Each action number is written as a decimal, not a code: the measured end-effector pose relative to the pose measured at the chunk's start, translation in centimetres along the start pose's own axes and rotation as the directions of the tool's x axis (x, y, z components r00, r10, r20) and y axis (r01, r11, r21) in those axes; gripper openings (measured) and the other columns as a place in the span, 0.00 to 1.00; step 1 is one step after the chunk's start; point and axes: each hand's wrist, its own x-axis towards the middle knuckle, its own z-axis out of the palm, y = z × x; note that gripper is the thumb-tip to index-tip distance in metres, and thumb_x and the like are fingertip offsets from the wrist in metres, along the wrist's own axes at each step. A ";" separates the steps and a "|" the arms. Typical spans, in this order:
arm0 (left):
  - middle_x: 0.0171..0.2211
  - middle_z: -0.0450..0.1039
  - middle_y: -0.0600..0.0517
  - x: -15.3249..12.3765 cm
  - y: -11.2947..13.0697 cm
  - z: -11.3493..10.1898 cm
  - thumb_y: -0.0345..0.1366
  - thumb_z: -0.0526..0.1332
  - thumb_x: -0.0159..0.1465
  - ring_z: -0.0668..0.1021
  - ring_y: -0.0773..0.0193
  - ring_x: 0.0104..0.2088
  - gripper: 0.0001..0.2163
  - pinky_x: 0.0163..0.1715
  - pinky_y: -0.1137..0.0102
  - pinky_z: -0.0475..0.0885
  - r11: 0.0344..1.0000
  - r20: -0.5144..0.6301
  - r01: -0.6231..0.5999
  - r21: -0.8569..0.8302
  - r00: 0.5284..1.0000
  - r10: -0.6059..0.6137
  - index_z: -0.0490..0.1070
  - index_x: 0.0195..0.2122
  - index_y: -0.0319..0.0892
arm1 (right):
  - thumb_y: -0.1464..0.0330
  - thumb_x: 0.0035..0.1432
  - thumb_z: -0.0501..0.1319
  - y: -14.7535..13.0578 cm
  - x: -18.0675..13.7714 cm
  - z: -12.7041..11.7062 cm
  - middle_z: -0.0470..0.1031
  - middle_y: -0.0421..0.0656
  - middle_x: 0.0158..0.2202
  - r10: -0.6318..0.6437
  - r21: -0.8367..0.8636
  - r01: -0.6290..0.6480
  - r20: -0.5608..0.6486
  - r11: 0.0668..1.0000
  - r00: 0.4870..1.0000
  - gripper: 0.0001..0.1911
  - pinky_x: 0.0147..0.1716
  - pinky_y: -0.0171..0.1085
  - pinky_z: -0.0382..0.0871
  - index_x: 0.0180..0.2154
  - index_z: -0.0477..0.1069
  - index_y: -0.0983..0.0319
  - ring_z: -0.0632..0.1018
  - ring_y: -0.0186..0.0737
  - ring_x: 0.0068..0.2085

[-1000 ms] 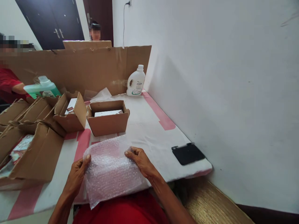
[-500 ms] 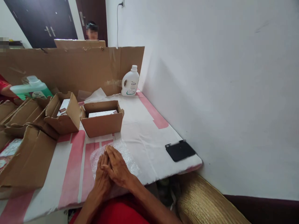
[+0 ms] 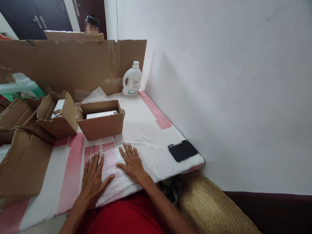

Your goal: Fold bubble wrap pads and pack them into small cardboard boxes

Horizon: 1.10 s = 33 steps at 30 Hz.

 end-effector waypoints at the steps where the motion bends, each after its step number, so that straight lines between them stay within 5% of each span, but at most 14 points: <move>1: 0.71 0.52 0.35 -0.1 -0.6 -0.3 0.56 0.56 0.66 0.55 0.41 0.72 0.40 0.67 0.44 0.52 1.000 0.008 0.024 0.003 1.000 -0.024 0.47 0.72 0.38 | 0.47 0.66 0.57 0.3 -0.1 -0.1 0.41 0.50 0.75 -0.005 -0.010 0.005 0.005 1.000 1.000 0.42 0.70 0.59 0.41 0.72 0.49 0.59 0.44 0.56 0.74; 7: 0.70 0.54 0.36 -2.7 -4.9 -3.4 0.52 0.52 0.69 0.62 0.41 0.68 0.37 0.63 0.44 0.64 0.989 -0.101 0.110 -0.094 0.988 -0.119 0.39 0.74 0.43 | 0.51 0.69 0.55 1.7 -1.8 -2.5 0.49 0.53 0.74 -0.017 0.093 0.018 -0.021 0.996 1.000 0.37 0.69 0.56 0.52 0.71 0.52 0.61 0.51 0.55 0.73; 10: 0.66 0.62 0.39 -4.8 -4.6 -5.5 0.52 0.58 0.66 0.68 0.44 0.64 0.37 0.60 0.50 0.67 0.994 -0.122 -0.012 -0.106 0.993 -0.001 0.48 0.72 0.45 | 0.48 0.64 0.61 2.9 -4.3 -4.7 0.55 0.51 0.72 -0.146 0.130 0.156 -0.081 0.979 0.986 0.42 0.68 0.55 0.55 0.71 0.53 0.59 0.53 0.53 0.73; 14: 0.64 0.67 0.41 -6.5 -2.0 -6.2 0.53 0.65 0.61 0.70 0.47 0.62 0.38 0.59 0.57 0.67 0.967 -0.068 -0.254 -0.027 0.965 0.252 0.58 0.68 0.43 | 0.46 0.56 0.67 4.1 -7.2 -6.0 0.56 0.53 0.71 -0.314 0.053 0.310 0.116 0.949 0.942 0.48 0.69 0.57 0.52 0.69 0.58 0.63 0.53 0.59 0.72; 18: 0.62 0.70 0.41 -7.1 -1.1 -4.8 0.43 0.64 0.63 0.70 0.50 0.63 0.31 0.60 0.59 0.65 0.931 -0.084 -0.364 0.029 0.927 0.365 0.62 0.66 0.40 | 0.54 0.62 0.65 4.3 -9.1 -5.0 0.60 0.53 0.69 -0.359 -0.004 0.369 0.228 0.929 0.905 0.38 0.68 0.54 0.55 0.67 0.61 0.65 0.58 0.57 0.71; 25: 0.53 0.78 0.46 -9.0 -1.9 -4.9 0.20 0.53 0.60 0.76 0.58 0.58 0.25 0.57 0.63 0.69 0.917 -0.181 -0.364 -0.164 0.925 0.335 0.72 0.57 0.45 | 0.77 0.64 0.53 4.2 -11.6 -2.4 0.74 0.53 0.59 -0.510 -0.033 0.509 -0.036 0.860 0.859 0.22 0.56 0.51 0.68 0.58 0.69 0.65 0.71 0.52 0.60; 29: 0.49 0.80 0.48 -7.7 -2.2 -5.4 0.27 0.58 0.63 0.80 0.59 0.52 0.17 0.51 0.65 0.75 0.903 -0.214 -0.259 -0.342 0.958 0.194 0.75 0.51 0.47 | 0.75 0.62 0.55 3.3 -10.2 -2.9 0.80 0.49 0.44 -0.378 0.236 0.429 -0.232 0.872 0.896 0.15 0.47 0.48 0.72 0.47 0.75 0.61 0.75 0.49 0.48; 33: 0.46 0.81 0.50 -4.4 -1.8 -6.3 0.37 0.59 0.66 0.82 0.59 0.47 0.11 0.48 0.66 0.76 0.826 -0.134 -0.008 -0.563 0.988 -0.082 0.77 0.47 0.48 | 0.68 0.64 0.59 1.7 -7.3 -4.2 0.79 0.47 0.41 -0.012 0.530 0.172 -0.291 0.830 0.957 0.07 0.45 0.44 0.73 0.41 0.76 0.59 0.76 0.46 0.45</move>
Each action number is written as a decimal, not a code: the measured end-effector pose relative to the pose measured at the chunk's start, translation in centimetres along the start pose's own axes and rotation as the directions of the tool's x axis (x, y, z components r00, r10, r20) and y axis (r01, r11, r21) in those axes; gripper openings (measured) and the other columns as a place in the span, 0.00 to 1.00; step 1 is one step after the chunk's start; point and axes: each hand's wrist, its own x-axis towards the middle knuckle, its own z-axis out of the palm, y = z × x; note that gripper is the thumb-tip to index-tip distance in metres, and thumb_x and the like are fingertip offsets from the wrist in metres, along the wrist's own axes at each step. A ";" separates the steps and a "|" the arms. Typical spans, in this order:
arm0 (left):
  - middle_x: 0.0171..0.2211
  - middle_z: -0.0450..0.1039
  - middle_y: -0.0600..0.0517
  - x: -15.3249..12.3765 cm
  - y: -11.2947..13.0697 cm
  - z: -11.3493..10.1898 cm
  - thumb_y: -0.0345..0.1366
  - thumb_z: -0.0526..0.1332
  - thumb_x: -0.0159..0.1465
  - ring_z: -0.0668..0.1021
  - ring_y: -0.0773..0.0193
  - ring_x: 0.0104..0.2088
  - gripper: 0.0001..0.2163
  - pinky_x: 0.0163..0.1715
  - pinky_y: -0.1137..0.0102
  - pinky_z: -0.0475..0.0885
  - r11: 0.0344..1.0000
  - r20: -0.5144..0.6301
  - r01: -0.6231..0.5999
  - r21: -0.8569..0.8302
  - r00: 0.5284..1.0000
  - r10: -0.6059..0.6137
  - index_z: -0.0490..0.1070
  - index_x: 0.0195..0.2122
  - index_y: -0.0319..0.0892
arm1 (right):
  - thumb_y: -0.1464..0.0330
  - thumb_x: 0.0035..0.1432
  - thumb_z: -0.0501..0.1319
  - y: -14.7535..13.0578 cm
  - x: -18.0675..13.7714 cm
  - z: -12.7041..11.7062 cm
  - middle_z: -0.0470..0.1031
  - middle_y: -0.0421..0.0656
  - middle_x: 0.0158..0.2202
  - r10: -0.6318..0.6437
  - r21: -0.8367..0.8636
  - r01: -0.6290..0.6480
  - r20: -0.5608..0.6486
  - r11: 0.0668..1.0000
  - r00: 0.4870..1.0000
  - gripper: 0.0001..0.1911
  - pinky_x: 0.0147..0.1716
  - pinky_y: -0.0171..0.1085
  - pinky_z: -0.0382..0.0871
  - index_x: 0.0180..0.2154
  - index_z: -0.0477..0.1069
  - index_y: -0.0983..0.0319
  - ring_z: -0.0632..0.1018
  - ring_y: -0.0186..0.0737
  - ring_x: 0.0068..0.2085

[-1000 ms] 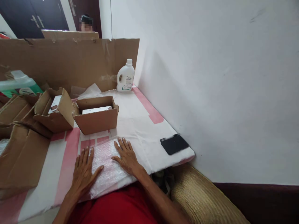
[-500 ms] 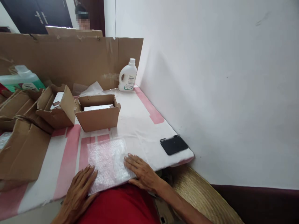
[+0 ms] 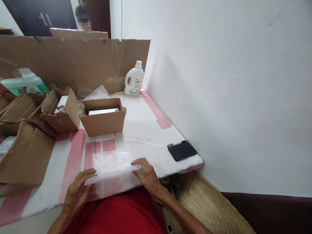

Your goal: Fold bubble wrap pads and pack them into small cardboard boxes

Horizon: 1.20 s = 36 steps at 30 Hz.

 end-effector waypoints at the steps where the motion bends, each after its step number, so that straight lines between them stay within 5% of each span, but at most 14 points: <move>1: 0.43 0.81 0.50 0.9 0.3 0.1 0.41 0.59 0.66 0.82 0.59 0.44 0.11 0.46 0.67 0.76 0.994 -0.016 0.110 -0.028 0.994 -0.110 0.77 0.45 0.47 | 0.66 0.64 0.60 -0.2 0.7 0.3 0.78 0.46 0.40 0.074 0.007 -0.074 -0.033 0.997 0.997 0.06 0.44 0.42 0.73 0.39 0.76 0.59 0.76 0.45 0.44; 4: 0.30 0.79 0.53 2.9 0.9 0.9 0.52 0.59 0.65 0.80 0.62 0.32 0.17 0.32 0.71 0.74 0.927 -0.066 0.371 -0.059 0.925 -0.375 0.77 0.34 0.44 | 0.63 0.65 0.59 0.1 2.4 1.3 0.76 0.41 0.33 0.233 -0.015 -0.236 -0.101 0.972 0.967 0.09 0.35 0.37 0.70 0.33 0.74 0.59 0.75 0.39 0.33; 7: 0.24 0.73 0.55 4.1 0.9 2.0 0.56 0.57 0.64 0.74 0.65 0.25 0.20 0.26 0.72 0.69 0.888 -0.094 0.456 -0.048 0.883 -0.459 0.74 0.30 0.44 | 0.62 0.65 0.59 1.2 3.2 2.5 0.74 0.39 0.29 0.297 -0.051 -0.308 -0.159 0.950 0.942 0.10 0.32 0.35 0.68 0.33 0.73 0.59 0.74 0.37 0.29; 16: 0.35 0.78 0.51 4.6 -0.4 3.2 0.52 0.59 0.63 0.78 0.59 0.33 0.18 0.38 0.66 0.73 0.832 -0.153 0.549 0.080 0.831 -0.534 0.75 0.44 0.43 | 0.65 0.65 0.59 2.5 3.3 3.8 0.73 0.43 0.31 0.266 -0.161 -0.307 -0.236 0.938 0.935 0.07 0.38 0.41 0.71 0.39 0.74 0.60 0.75 0.43 0.34; 18: 0.42 0.77 0.46 4.5 0.1 3.0 0.51 0.59 0.64 0.78 0.57 0.35 0.23 0.38 0.63 0.74 0.843 -0.224 0.517 0.149 0.848 -0.480 0.71 0.55 0.41 | 0.64 0.66 0.58 2.0 3.4 3.5 0.74 0.44 0.32 0.242 -0.187 -0.291 -0.247 0.938 0.938 0.09 0.39 0.43 0.72 0.42 0.74 0.60 0.75 0.45 0.36; 21: 0.55 0.71 0.37 4.6 1.3 3.6 0.45 0.57 0.67 0.77 0.49 0.50 0.29 0.49 0.54 0.73 0.885 -0.335 0.316 0.342 0.921 -0.199 0.57 0.67 0.37 | 0.62 0.70 0.55 0.0 3.7 3.8 0.75 0.52 0.43 0.133 -0.317 -0.235 -0.312 0.919 0.941 0.16 0.48 0.50 0.72 0.53 0.70 0.63 0.75 0.52 0.46; 23: 0.60 0.68 0.36 4.9 1.6 5.0 0.39 0.55 0.69 0.72 0.47 0.60 0.27 0.58 0.51 0.67 0.889 -0.240 0.084 0.451 0.970 0.030 0.55 0.68 0.39 | 0.60 0.71 0.54 -1.5 4.1 5.1 0.72 0.57 0.55 0.011 -0.411 -0.115 -0.248 0.904 0.969 0.24 0.57 0.54 0.68 0.62 0.64 0.65 0.71 0.55 0.56; 25: 0.63 0.67 0.38 5.0 1.2 7.2 0.35 0.51 0.70 0.67 0.49 0.65 0.26 0.63 0.53 0.63 0.863 -0.048 -0.133 0.488 0.983 0.179 0.54 0.69 0.41 | 0.55 0.70 0.54 -2.4 4.4 7.0 0.65 0.58 0.64 -0.089 -0.447 0.056 -0.054 0.893 0.995 0.33 0.64 0.55 0.61 0.68 0.56 0.67 0.64 0.57 0.65; 27: 0.65 0.66 0.39 5.0 0.2 9.3 0.34 0.48 0.70 0.65 0.50 0.68 0.27 0.66 0.52 0.59 0.831 0.093 -0.226 0.508 0.974 0.208 0.54 0.70 0.39 | 0.50 0.69 0.53 -2.3 4.4 8.7 0.58 0.58 0.70 -0.119 -0.460 0.165 0.128 0.873 0.985 0.41 0.68 0.55 0.54 0.71 0.49 0.70 0.57 0.56 0.71; 30: 0.67 0.62 0.36 4.6 -1.3 11.0 0.38 0.48 0.70 0.62 0.48 0.70 0.29 0.67 0.51 0.55 0.815 0.111 -0.194 0.546 0.981 0.159 0.50 0.71 0.36 | 0.45 0.68 0.51 -0.6 4.1 9.7 0.53 0.59 0.72 -0.069 -0.510 0.180 0.229 0.841 0.971 0.47 0.70 0.54 0.50 0.71 0.45 0.72 0.51 0.55 0.73; 36: 0.70 0.55 0.31 3.7 -2.2 7.9 0.57 0.52 0.67 0.58 0.41 0.70 0.42 0.67 0.46 0.52 0.816 0.085 -0.135 0.562 0.991 0.105 0.43 0.73 0.32 | 0.44 0.68 0.50 2.2 3.0 6.6 0.45 0.56 0.74 0.007 -0.599 0.150 0.251 0.787 0.968 0.46 0.70 0.57 0.47 0.72 0.42 0.69 0.48 0.54 0.74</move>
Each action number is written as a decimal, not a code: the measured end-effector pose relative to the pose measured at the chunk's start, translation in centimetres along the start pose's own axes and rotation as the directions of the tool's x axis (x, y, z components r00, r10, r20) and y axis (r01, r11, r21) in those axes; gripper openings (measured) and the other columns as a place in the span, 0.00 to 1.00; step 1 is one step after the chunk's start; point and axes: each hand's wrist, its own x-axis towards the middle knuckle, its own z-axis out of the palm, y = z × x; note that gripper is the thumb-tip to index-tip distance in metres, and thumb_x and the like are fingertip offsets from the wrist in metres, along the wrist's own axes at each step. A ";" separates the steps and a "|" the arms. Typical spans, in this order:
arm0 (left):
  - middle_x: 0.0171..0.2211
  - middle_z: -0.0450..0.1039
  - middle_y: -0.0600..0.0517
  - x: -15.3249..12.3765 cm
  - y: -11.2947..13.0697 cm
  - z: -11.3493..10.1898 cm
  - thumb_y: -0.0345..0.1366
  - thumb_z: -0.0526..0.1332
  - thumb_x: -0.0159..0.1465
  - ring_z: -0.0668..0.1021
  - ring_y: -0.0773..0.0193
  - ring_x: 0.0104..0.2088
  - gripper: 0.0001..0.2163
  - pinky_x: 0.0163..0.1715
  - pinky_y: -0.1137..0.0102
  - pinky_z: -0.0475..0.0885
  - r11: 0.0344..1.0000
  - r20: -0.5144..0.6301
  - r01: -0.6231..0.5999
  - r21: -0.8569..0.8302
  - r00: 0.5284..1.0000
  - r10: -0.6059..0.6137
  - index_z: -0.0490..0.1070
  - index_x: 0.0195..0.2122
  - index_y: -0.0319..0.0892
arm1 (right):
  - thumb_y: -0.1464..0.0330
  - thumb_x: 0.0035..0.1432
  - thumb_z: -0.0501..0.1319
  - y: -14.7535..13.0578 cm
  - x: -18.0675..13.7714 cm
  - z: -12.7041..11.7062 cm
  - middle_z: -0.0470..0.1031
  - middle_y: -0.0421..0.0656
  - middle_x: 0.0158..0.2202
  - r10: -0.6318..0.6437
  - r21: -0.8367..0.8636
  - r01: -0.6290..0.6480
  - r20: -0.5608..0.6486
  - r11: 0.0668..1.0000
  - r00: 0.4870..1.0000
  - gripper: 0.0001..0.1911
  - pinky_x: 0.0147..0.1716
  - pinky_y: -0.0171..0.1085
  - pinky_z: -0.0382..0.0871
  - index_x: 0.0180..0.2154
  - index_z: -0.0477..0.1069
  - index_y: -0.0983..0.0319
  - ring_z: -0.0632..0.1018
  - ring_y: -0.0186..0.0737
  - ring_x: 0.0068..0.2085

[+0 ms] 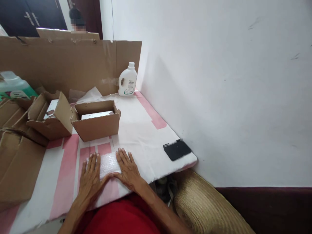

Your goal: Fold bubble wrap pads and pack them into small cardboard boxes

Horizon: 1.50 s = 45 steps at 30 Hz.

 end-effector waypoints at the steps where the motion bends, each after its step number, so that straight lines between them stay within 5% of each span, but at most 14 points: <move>1: 0.69 0.56 0.31 -0.3 -0.5 -0.6 0.60 0.52 0.66 0.59 0.40 0.70 0.44 0.67 0.45 0.51 1.000 0.013 0.001 0.009 1.000 -0.001 0.41 0.73 0.33 | 0.44 0.68 0.50 0.4 -0.1 -0.2 0.44 0.55 0.74 -0.001 -0.009 0.001 0.011 1.000 1.000 0.46 0.70 0.58 0.46 0.73 0.42 0.68 0.47 0.54 0.74; 6: 0.69 0.56 0.29 -1.3 -2.3 -3.1 0.58 0.56 0.65 0.60 0.37 0.69 0.44 0.64 0.45 0.57 0.999 0.020 -0.041 0.015 0.999 0.040 0.44 0.72 0.32 | 0.41 0.63 0.54 1.6 0.5 -0.7 0.46 0.58 0.73 -0.055 -0.037 0.055 0.019 0.998 0.998 0.52 0.69 0.59 0.46 0.72 0.43 0.69 0.48 0.56 0.74; 11: 0.55 0.74 0.41 -1.1 -3.4 -4.5 0.38 0.61 0.66 0.75 0.49 0.57 0.17 0.57 0.57 0.66 0.975 -0.072 -0.222 -0.014 0.973 0.220 0.70 0.56 0.44 | 0.36 0.58 0.55 3.5 1.7 -1.5 0.50 0.60 0.72 -0.146 -0.048 0.148 0.041 0.988 0.988 0.56 0.69 0.59 0.45 0.71 0.47 0.70 0.51 0.58 0.73; 16: 0.45 0.80 0.47 0.0 -3.8 -4.9 0.27 0.57 0.65 0.78 0.56 0.49 0.12 0.53 0.61 0.67 0.914 -0.116 -0.406 0.013 0.907 0.405 0.73 0.48 0.43 | 0.37 0.56 0.58 3.2 2.2 -3.3 0.55 0.64 0.70 -0.199 -0.126 0.196 -0.011 0.972 0.980 0.55 0.66 0.59 0.49 0.69 0.53 0.71 0.55 0.62 0.70; 18: 0.41 0.80 0.48 0.5 -2.7 -5.6 0.26 0.57 0.65 0.78 0.56 0.45 0.10 0.52 0.60 0.67 0.911 -0.119 -0.413 0.015 0.904 0.412 0.73 0.45 0.43 | 0.43 0.60 0.61 1.6 1.9 -3.6 0.62 0.63 0.66 -0.284 -0.130 0.280 -0.018 0.951 0.959 0.47 0.61 0.56 0.58 0.67 0.57 0.69 0.63 0.60 0.66; 22: 0.32 0.76 0.52 1.2 1.3 -8.0 0.28 0.58 0.65 0.77 0.59 0.36 0.05 0.50 0.59 0.68 0.919 -0.095 -0.374 -0.120 0.926 0.365 0.72 0.37 0.45 | 0.68 0.70 0.57 -2.3 0.1 -2.8 0.78 0.47 0.40 -0.399 -0.074 0.396 -0.029 0.915 0.917 0.10 0.39 0.42 0.67 0.49 0.72 0.63 0.75 0.45 0.42; 25: 0.33 0.76 0.52 1.3 3.2 -9.3 0.33 0.60 0.66 0.77 0.60 0.35 0.03 0.47 0.62 0.71 0.890 -0.051 -0.329 -0.316 0.943 0.330 0.72 0.40 0.46 | 0.71 0.67 0.58 -3.5 -2.2 -1.7 0.76 0.43 0.32 -0.268 0.060 0.275 -0.097 0.960 0.958 0.07 0.34 0.40 0.67 0.37 0.73 0.61 0.74 0.43 0.36; 27: 0.42 0.79 0.47 1.0 3.2 -9.4 0.44 0.65 0.63 0.80 0.57 0.42 0.18 0.46 0.63 0.75 0.868 0.002 -0.262 -0.421 0.957 0.289 0.70 0.53 0.45 | 0.73 0.65 0.58 -3.2 -3.8 -1.3 0.78 0.44 0.34 -0.121 0.251 0.159 -0.159 0.955 0.980 0.07 0.37 0.40 0.70 0.39 0.74 0.60 0.76 0.43 0.38; 30: 0.54 0.77 0.44 0.5 2.1 -8.2 0.54 0.71 0.55 0.80 0.53 0.51 0.37 0.47 0.63 0.78 0.843 0.094 -0.166 -0.511 0.964 0.247 0.64 0.63 0.46 | 0.74 0.63 0.55 -2.6 -5.6 -1.6 0.80 0.46 0.41 0.108 0.590 0.044 -0.219 0.806 0.970 0.14 0.42 0.40 0.74 0.46 0.76 0.60 0.79 0.42 0.42; 32: 0.50 0.80 0.48 0.4 1.4 -7.0 0.52 0.69 0.58 0.81 0.55 0.48 0.27 0.47 0.64 0.79 0.810 0.127 -0.120 -0.573 0.964 0.233 0.72 0.57 0.50 | 0.70 0.66 0.55 -2.6 -6.2 -2.1 0.81 0.45 0.42 0.238 0.719 -0.014 -0.212 0.695 0.948 0.12 0.43 0.40 0.74 0.44 0.77 0.59 0.80 0.43 0.43; 34: 0.42 0.83 0.50 0.6 1.4 -6.0 0.49 0.63 0.64 0.83 0.57 0.42 0.15 0.42 0.66 0.79 0.767 0.191 0.008 -0.642 0.970 0.149 0.78 0.48 0.50 | 0.65 0.67 0.57 -2.9 -6.1 -2.5 0.79 0.43 0.37 0.346 0.750 -0.103 -0.176 0.654 0.921 0.10 0.41 0.38 0.73 0.38 0.76 0.59 0.79 0.42 0.39; 38: 0.27 0.78 0.53 1.8 2.7 -5.2 0.51 0.58 0.66 0.79 0.62 0.29 0.17 0.30 0.71 0.75 0.638 0.379 0.350 -0.686 0.920 -0.097 0.76 0.33 0.44 | 0.60 0.69 0.57 -3.4 -5.0 -2.9 0.67 0.37 0.25 0.481 0.708 -0.259 -0.130 0.657 0.867 0.19 0.30 0.34 0.64 0.26 0.65 0.60 0.69 0.36 0.29; 45: 0.19 0.60 0.59 2.8 4.7 -3.8 0.55 0.59 0.64 0.65 0.69 0.22 0.20 0.22 0.74 0.63 0.647 0.319 0.415 -0.640 0.909 -0.268 0.66 0.24 0.44 | 0.62 0.69 0.56 -2.2 -3.3 -1.5 0.66 0.38 0.26 0.517 0.523 -0.308 -0.317 0.795 0.795 0.16 0.30 0.35 0.62 0.27 0.62 0.58 0.68 0.37 0.28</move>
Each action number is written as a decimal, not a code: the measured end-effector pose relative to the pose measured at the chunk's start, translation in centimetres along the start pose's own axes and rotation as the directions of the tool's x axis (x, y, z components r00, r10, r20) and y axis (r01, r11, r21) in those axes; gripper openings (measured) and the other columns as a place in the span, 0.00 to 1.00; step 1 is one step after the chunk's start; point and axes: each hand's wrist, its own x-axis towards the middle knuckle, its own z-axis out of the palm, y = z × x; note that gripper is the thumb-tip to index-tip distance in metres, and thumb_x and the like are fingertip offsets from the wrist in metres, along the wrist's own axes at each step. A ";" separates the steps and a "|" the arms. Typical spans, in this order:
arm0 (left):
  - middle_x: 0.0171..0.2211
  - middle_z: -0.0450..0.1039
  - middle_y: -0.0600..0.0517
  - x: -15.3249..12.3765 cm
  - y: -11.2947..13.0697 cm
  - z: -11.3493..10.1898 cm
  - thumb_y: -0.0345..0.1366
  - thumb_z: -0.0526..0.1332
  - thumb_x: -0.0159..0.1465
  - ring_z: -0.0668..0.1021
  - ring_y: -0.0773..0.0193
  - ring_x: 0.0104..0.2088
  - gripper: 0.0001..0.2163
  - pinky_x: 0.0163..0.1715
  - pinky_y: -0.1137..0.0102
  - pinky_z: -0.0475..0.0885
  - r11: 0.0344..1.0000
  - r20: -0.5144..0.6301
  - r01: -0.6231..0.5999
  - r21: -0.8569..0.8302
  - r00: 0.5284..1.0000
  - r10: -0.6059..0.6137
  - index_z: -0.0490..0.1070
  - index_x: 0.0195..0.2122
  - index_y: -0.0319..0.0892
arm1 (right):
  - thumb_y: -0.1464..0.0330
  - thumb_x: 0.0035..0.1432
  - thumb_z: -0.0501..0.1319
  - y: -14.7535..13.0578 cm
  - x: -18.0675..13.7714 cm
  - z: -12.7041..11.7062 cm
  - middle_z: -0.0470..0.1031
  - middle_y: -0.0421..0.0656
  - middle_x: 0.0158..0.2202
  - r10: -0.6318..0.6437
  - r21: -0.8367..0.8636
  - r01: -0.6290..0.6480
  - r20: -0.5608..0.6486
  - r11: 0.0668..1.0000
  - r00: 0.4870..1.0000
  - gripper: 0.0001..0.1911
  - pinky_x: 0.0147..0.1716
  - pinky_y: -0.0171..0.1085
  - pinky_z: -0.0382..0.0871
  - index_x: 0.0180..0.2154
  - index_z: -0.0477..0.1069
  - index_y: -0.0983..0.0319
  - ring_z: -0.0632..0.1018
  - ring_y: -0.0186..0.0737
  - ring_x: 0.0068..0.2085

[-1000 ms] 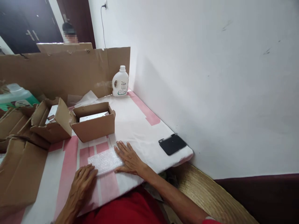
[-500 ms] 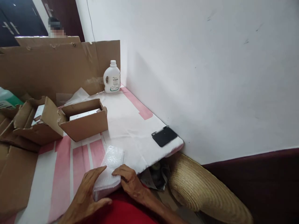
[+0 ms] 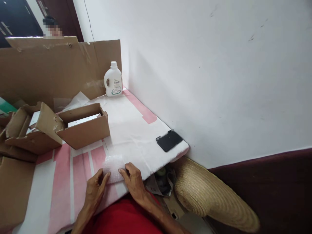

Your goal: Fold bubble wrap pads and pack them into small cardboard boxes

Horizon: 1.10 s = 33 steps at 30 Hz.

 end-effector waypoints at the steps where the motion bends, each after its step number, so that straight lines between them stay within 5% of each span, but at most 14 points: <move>1: 0.20 0.61 0.59 0.1 -0.2 0.3 0.54 0.59 0.65 0.65 0.69 0.22 0.19 0.23 0.74 0.63 1.000 -0.010 0.005 0.004 1.000 -0.005 0.68 0.27 0.44 | 0.62 0.68 0.56 0.2 0.1 0.2 0.66 0.38 0.26 -0.002 -0.028 0.002 0.001 1.000 1.000 0.17 0.30 0.35 0.62 0.26 0.62 0.58 0.69 0.37 0.28; 4: 0.27 0.71 0.57 0.5 -0.8 1.0 0.54 0.59 0.65 0.73 0.66 0.26 0.19 0.28 0.72 0.69 0.999 -0.041 0.024 0.023 0.999 -0.023 0.73 0.44 0.44 | 0.64 0.67 0.59 0.6 0.5 0.9 0.70 0.39 0.27 0.010 -0.090 -0.010 -0.001 0.996 1.000 0.14 0.30 0.35 0.64 0.27 0.64 0.58 0.71 0.39 0.29; 7: 0.40 0.77 0.48 0.6 -0.9 1.3 0.53 0.58 0.66 0.78 0.62 0.31 0.26 0.32 0.67 0.74 0.995 -0.141 -0.004 0.099 0.990 0.018 0.67 0.59 0.41 | 0.66 0.65 0.60 0.6 0.9 1.4 0.74 0.40 0.29 0.047 -0.107 -0.050 -0.024 0.993 0.999 0.03 0.32 0.36 0.68 0.38 0.69 0.59 0.75 0.40 0.30; 10: 0.54 0.73 0.39 0.4 -0.5 1.8 0.45 0.58 0.68 0.79 0.54 0.46 0.26 0.46 0.59 0.75 0.909 -0.267 -0.181 0.374 0.918 0.293 0.61 0.65 0.41 | 0.68 0.65 0.62 0.5 1.0 1.5 0.77 0.42 0.32 0.087 -0.119 -0.088 -0.012 0.989 0.996 0.10 0.35 0.38 0.73 0.47 0.68 0.61 0.79 0.44 0.33; 14: 0.63 0.69 0.41 0.1 -0.7 3.3 0.35 0.56 0.69 0.69 0.52 0.64 0.28 0.63 0.58 0.61 0.620 0.008 -0.486 0.616 0.791 0.612 0.55 0.70 0.44 | 0.65 0.69 0.57 -0.3 0.9 0.8 0.79 0.52 0.43 0.039 -0.173 -0.047 -0.047 0.984 0.998 0.18 0.41 0.44 0.77 0.57 0.64 0.65 0.82 0.49 0.43; 17: 0.67 0.64 0.41 0.0 -1.4 4.6 0.35 0.54 0.68 0.61 0.51 0.70 0.34 0.68 0.57 0.51 0.540 0.131 -0.535 0.650 0.779 0.614 0.45 0.73 0.38 | 0.61 0.70 0.54 -1.0 0.7 0.1 0.70 0.60 0.60 -0.144 -0.281 0.134 -0.015 0.950 0.989 0.28 0.56 0.53 0.72 0.66 0.57 0.66 0.74 0.56 0.60; 21: 0.70 0.58 0.42 -0.1 -2.5 5.5 0.35 0.55 0.64 0.53 0.50 0.72 0.37 0.70 0.56 0.47 0.518 0.145 -0.523 0.676 0.785 0.603 0.43 0.73 0.38 | 0.52 0.68 0.56 -0.3 0.6 0.1 0.54 0.56 0.72 -0.352 -0.246 0.435 0.320 0.866 0.880 0.43 0.67 0.58 0.57 0.73 0.42 0.66 0.56 0.57 0.72; 28: 0.68 0.62 0.39 0.3 -3.8 5.2 0.35 0.54 0.64 0.61 0.50 0.69 0.37 0.66 0.54 0.55 0.584 0.185 -0.528 0.617 0.819 0.544 0.41 0.73 0.37 | 0.48 0.67 0.56 1.6 1.1 0.3 0.46 0.54 0.74 -0.271 -0.197 0.404 0.480 0.893 0.834 0.46 0.69 0.58 0.51 0.74 0.39 0.64 0.49 0.54 0.74; 33: 0.62 0.70 0.41 0.8 -2.2 2.7 0.39 0.54 0.69 0.68 0.52 0.64 0.24 0.65 0.55 0.56 0.507 0.208 -0.633 0.585 0.722 0.660 0.63 0.66 0.42 | 0.51 0.63 0.62 1.1 2.0 -2.5 0.44 0.55 0.74 -0.198 -0.139 0.310 0.520 0.940 0.831 0.50 0.70 0.54 0.52 0.73 0.42 0.67 0.48 0.54 0.74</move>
